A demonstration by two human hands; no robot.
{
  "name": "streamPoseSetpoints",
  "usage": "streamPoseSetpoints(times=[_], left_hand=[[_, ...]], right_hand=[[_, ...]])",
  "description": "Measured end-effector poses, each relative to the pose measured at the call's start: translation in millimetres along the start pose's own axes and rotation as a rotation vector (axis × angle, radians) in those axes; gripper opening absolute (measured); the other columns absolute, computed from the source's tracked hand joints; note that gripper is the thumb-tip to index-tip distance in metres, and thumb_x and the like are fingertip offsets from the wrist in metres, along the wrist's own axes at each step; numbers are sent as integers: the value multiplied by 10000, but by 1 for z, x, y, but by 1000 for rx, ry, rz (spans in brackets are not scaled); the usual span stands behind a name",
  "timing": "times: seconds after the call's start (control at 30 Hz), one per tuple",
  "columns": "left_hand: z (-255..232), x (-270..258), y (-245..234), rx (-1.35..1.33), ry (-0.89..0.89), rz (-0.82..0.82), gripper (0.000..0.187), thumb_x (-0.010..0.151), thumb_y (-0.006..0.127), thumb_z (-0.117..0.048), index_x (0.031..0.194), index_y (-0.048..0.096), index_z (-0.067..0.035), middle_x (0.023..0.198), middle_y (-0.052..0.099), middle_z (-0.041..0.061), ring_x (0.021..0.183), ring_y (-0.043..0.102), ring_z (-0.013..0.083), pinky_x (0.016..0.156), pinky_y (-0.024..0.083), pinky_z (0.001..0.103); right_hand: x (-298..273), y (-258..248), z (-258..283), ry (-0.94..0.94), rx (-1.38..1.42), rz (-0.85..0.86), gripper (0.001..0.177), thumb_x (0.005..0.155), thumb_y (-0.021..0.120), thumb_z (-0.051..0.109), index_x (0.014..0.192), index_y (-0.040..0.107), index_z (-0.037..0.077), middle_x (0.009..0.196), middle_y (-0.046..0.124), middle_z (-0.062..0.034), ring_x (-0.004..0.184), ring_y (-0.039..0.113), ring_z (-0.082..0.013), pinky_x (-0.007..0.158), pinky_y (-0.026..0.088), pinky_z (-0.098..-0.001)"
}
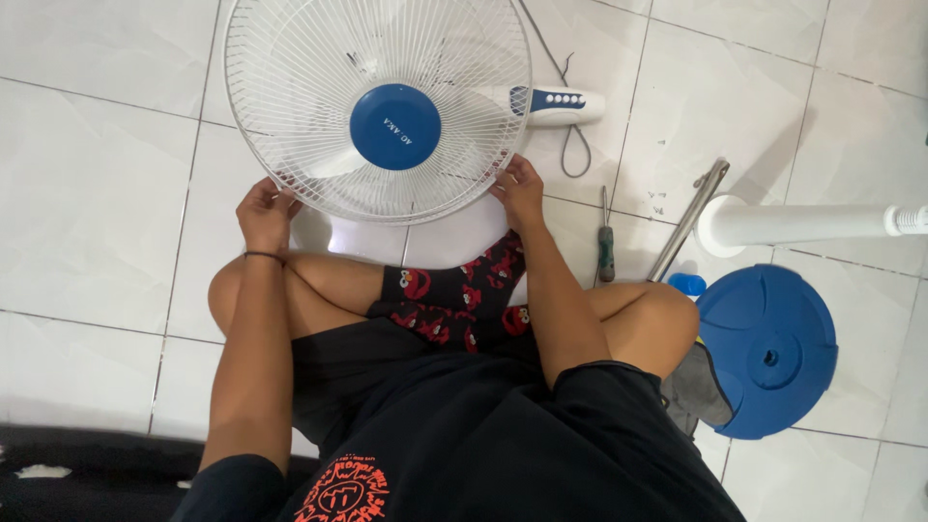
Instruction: The person assembles a standing fan on a tiled floor. They use a screwdriver to attach the front grill to the fan head, wipe the grill and stand with a cloth, and insert the metal stand into the base.
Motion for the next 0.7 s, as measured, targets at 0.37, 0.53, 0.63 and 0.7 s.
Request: streamPoseSetpoints(times=[0.37,0.53,0.63,0.7], left_hand=[[24,-15,12,-236,-344,80,218,1033,522,-114,1208,569,8,1173,675,111,1069,687,235,898,602,385],[42,-25,29,-64,-375,86,242,1001,518,-34,1214,595,52,1165,680,149,1045,687,265,926,602,366],[62,-27,31,-24,-364,-46,255,1006,492,-52,1217,606,35,1150,682,127,1019,701,245,901,624,355],[68,-26,32,-44,-292,-83,237,1015,512,-49,1215,600,44,1129,681,127,1003,705,234,891,633,355]], right_hand=[[-25,24,4,102,-130,213,460,948,558,-26,1394,451,7,1303,600,-146,1140,666,-260,977,620,-438],[-27,30,-20,253,-42,204,466,949,532,50,1404,451,-7,1287,628,-185,1105,690,-317,972,606,-472],[-30,38,-36,238,36,174,456,965,543,72,1403,470,-28,1296,624,-185,1119,689,-312,989,599,-463],[-34,39,-41,168,38,176,448,977,561,64,1404,482,-46,1304,618,-183,1138,678,-296,1012,587,-447]])
Point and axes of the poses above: each hand's wrist, its own x-axis towards the middle knuckle, its own y-axis out of the palm, z = x × y, the point moved 9 cm from there along x, towards the middle knuckle
